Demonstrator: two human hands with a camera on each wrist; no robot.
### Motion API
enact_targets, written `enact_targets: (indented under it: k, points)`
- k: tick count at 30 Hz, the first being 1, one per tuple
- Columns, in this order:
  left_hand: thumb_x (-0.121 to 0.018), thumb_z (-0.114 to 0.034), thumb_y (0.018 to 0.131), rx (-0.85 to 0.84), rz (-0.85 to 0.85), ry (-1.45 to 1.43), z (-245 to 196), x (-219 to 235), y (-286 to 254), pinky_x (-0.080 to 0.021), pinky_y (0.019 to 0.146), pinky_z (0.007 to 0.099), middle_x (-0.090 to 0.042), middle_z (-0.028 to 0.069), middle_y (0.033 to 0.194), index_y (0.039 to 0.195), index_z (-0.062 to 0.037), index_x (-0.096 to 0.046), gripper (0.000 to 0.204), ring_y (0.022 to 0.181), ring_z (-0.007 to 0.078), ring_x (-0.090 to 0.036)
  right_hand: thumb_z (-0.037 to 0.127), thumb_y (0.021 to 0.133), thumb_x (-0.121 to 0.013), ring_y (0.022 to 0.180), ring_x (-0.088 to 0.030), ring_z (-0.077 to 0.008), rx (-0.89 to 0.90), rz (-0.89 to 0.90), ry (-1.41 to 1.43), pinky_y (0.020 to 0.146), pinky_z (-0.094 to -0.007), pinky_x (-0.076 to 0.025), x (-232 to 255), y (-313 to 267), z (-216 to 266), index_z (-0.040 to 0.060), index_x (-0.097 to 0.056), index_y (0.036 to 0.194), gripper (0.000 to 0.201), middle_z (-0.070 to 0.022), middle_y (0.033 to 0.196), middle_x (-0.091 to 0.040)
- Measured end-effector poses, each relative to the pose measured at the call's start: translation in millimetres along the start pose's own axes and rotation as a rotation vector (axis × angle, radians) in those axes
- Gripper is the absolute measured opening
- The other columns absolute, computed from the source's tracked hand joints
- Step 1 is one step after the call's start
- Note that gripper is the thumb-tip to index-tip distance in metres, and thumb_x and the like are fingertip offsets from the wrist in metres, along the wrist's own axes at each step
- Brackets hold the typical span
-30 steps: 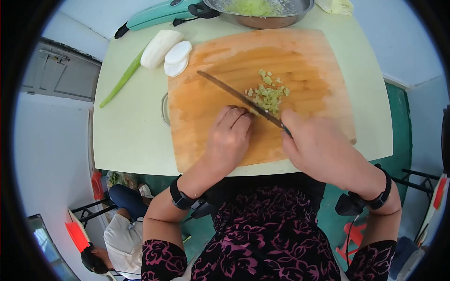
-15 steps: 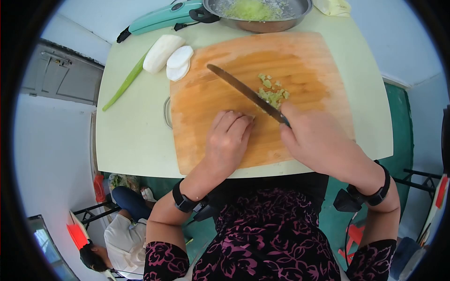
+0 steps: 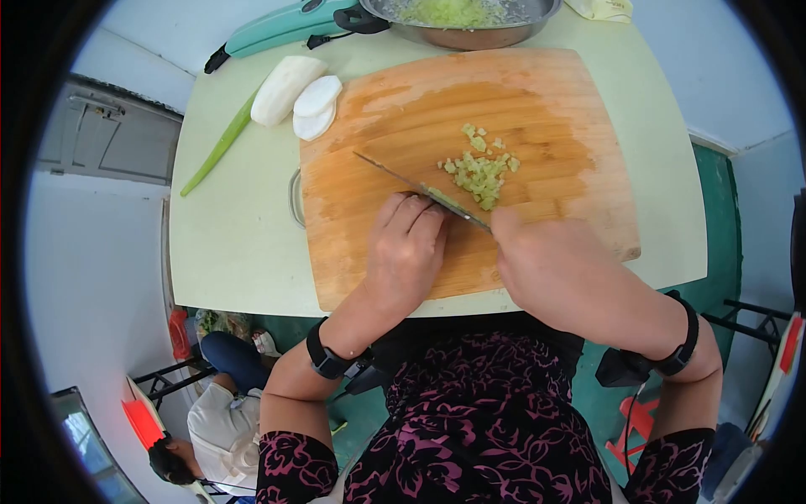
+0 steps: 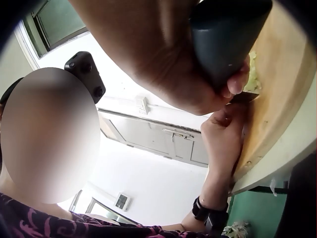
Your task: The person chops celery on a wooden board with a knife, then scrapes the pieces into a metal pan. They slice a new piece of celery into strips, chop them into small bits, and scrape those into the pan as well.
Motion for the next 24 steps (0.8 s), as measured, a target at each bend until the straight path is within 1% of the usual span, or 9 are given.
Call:
enact_targets:
  k: [1,4,7,10,13,16,19,22,24]
  points:
    - [-0.071,0.008,0.064,0.004,0.004,0.005,-1,1,1,-0.050,0.066,0.0356,-0.064,0.0124,0.082,0.076,0.0021,-0.065,0.015,0.077,0.0288,-0.060,0.007,0.082,-0.051,0.057,-0.061,-0.0366,0.015,-0.001,-0.011,0.052,-0.0457,-0.047,0,1,1,-0.0033,-0.049,0.083,0.010,-0.0198,0.059,-0.058]
    - [-0.072,0.007,0.065,0.013,-0.015,-0.038,1,2,0,-0.049,0.065,0.0347,-0.063,0.0117,0.081,0.079,0.0015,-0.067,0.015,0.076,0.0281,-0.059,0.007,0.083,-0.050,0.060,-0.061,-0.0384,-0.034,-0.101,0.006,0.055,-0.0477,-0.047,8,8,-6,-0.0026,-0.050,0.084,0.010,-0.0200,0.061,-0.059]
    - [-0.073,0.005,0.067,0.053,-0.039,-0.060,2,13,-3,-0.048,0.064,0.0333,-0.062,0.0105,0.079,0.081,0.0002,-0.069,0.015,0.074,0.0265,-0.058,0.009,0.084,-0.051,0.061,-0.060,-0.0397,-0.067,-0.154,0.039,0.057,-0.0494,-0.046,20,4,-9,-0.0016,-0.051,0.084,0.011,-0.0199,0.061,-0.058]
    - [-0.073,0.004,0.068,0.117,-0.006,-0.037,8,14,-12,-0.048,0.063,0.0324,-0.062,0.0092,0.078,0.080,-0.0006,-0.070,0.014,0.073,0.0250,-0.058,0.012,0.085,-0.055,0.061,-0.056,-0.0434,-0.021,-0.150,0.074,0.056,-0.0509,-0.042,20,-1,-11,0.0007,-0.050,0.089,0.013,-0.0220,0.063,-0.055]
    - [-0.074,0.003,0.067,0.110,0.013,-0.020,6,14,-12,-0.048,0.064,0.0324,-0.062,0.0086,0.078,0.080,-0.0010,-0.070,0.014,0.074,0.0243,-0.058,0.013,0.086,-0.055,0.059,-0.056,-0.0423,0.048,-0.123,0.041,0.055,-0.0503,-0.043,13,-5,-8,0.0012,-0.050,0.087,0.013,-0.0211,0.061,-0.055]
    - [-0.074,0.003,0.068,0.101,0.006,-0.032,6,12,-12,-0.048,0.063,0.0329,-0.061,0.0083,0.077,0.080,-0.0009,-0.070,0.013,0.073,0.0245,-0.058,0.014,0.086,-0.055,0.058,-0.057,-0.0413,0.040,-0.111,0.014,0.054,-0.0495,-0.044,5,-4,-8,0.0017,-0.050,0.087,0.014,-0.0200,0.060,-0.055]
    - [-0.073,0.003,0.069,0.070,0.028,-0.015,5,11,-10,-0.047,0.061,0.0334,-0.060,0.0087,0.076,0.080,-0.0008,-0.070,0.012,0.072,0.0245,-0.057,0.009,0.083,-0.053,0.060,-0.060,-0.0383,0.023,-0.044,-0.062,0.055,-0.0470,-0.047,1,-2,-5,-0.0019,-0.051,0.084,0.011,-0.0192,0.061,-0.059]
    - [-0.072,0.004,0.070,0.060,0.014,-0.021,5,10,-9,-0.046,0.060,0.0335,-0.059,0.0092,0.076,0.081,-0.0006,-0.069,0.012,0.071,0.0249,-0.056,0.010,0.083,-0.054,0.061,-0.060,-0.0395,-0.018,-0.071,-0.062,0.057,-0.0470,-0.047,4,1,-8,-0.0026,-0.050,0.086,0.013,-0.0206,0.064,-0.060]
    - [-0.071,0.003,0.071,0.078,-0.007,-0.057,6,10,-9,-0.045,0.060,0.0332,-0.059,0.0096,0.077,0.082,-0.0005,-0.069,0.012,0.071,0.0250,-0.056,0.011,0.084,-0.054,0.064,-0.060,-0.0406,-0.085,-0.115,0.030,0.060,-0.0471,-0.047,16,5,-20,-0.0023,-0.050,0.088,0.014,-0.0214,0.066,-0.060]
Point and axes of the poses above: each hand's wrist, its own y-axis towards the middle knuckle, its own x-axis out of the back of the hand, z = x × y, the point moved 5 cm from there along y, towards the middle knuckle
